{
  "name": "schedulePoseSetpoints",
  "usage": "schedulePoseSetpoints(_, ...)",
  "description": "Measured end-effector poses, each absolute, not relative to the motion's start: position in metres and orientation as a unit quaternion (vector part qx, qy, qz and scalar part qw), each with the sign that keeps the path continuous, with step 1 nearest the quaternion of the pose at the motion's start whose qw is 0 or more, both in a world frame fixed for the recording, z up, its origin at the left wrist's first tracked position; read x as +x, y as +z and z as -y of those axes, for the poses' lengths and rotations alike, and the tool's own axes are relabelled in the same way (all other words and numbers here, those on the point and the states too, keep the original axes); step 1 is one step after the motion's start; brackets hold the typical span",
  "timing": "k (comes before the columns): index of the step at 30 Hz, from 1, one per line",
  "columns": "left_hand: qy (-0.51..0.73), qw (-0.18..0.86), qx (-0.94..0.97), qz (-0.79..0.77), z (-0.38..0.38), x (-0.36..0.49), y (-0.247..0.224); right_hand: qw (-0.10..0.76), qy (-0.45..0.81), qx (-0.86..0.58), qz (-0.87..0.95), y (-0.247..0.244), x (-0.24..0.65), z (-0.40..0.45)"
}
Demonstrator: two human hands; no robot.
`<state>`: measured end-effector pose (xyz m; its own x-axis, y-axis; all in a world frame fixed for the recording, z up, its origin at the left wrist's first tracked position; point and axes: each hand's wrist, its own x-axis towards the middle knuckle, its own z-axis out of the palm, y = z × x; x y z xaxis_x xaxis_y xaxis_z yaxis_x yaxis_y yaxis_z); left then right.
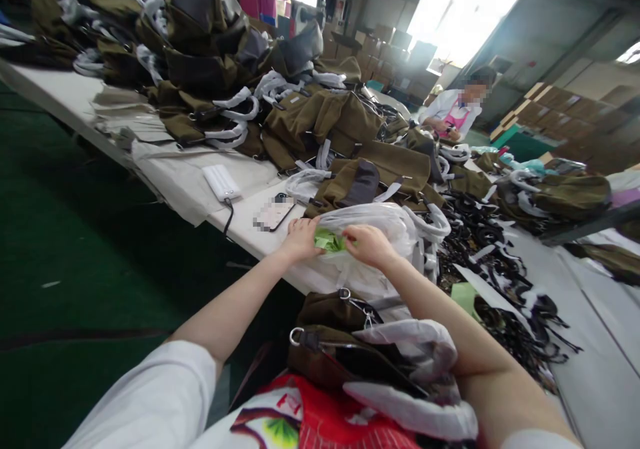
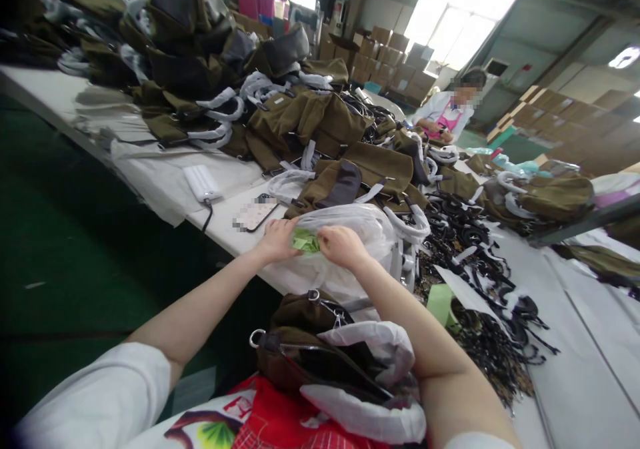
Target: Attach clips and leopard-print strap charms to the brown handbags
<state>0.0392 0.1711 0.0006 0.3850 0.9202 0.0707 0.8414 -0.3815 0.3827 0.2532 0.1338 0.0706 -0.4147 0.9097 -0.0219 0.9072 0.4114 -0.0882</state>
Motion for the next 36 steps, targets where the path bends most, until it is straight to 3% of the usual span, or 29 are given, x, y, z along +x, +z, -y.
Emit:
schedulePoseSetpoints(2,0.132,0.155,0.825,-0.528,-0.168,0.035,0.001,-0.047,0.069,-0.536,0.840,0.060,0.247,-0.135)
schedulePoseSetpoints(6,0.137,0.171,0.826,-0.520,-0.153,0.020,0.005,-0.038,0.059,-0.563,0.824,0.049,0.242,-0.136)
schedulePoseSetpoints(10,0.270,0.172,0.790,-0.523,-0.117,0.010,0.026,-0.012,0.057,-0.497,0.866,0.048,0.227,-0.136)
schedulePoseSetpoints(13,0.349,0.218,0.789,-0.456,-0.074,0.015,0.057,-0.048,0.060,-0.448,0.891,0.038,0.216,-0.138)
schedulePoseSetpoints(17,0.217,0.306,0.886,-0.274,-0.020,0.032,0.088,-0.076,0.056,-0.463,0.881,0.023,0.214,-0.143)
schedulePoseSetpoints(22,0.053,0.286,0.930,-0.224,0.005,0.045,0.085,-0.087,0.054,-0.466,0.879,0.027,0.222,-0.142)
schedulePoseSetpoints(27,0.096,0.286,0.920,-0.249,0.002,0.045,0.076,-0.075,0.029,-0.476,0.876,0.047,0.226,-0.127)
schedulePoseSetpoints(36,0.202,0.406,0.857,-0.245,0.009,0.040,0.069,-0.065,0.069,-0.465,0.880,0.049,0.224,-0.109)
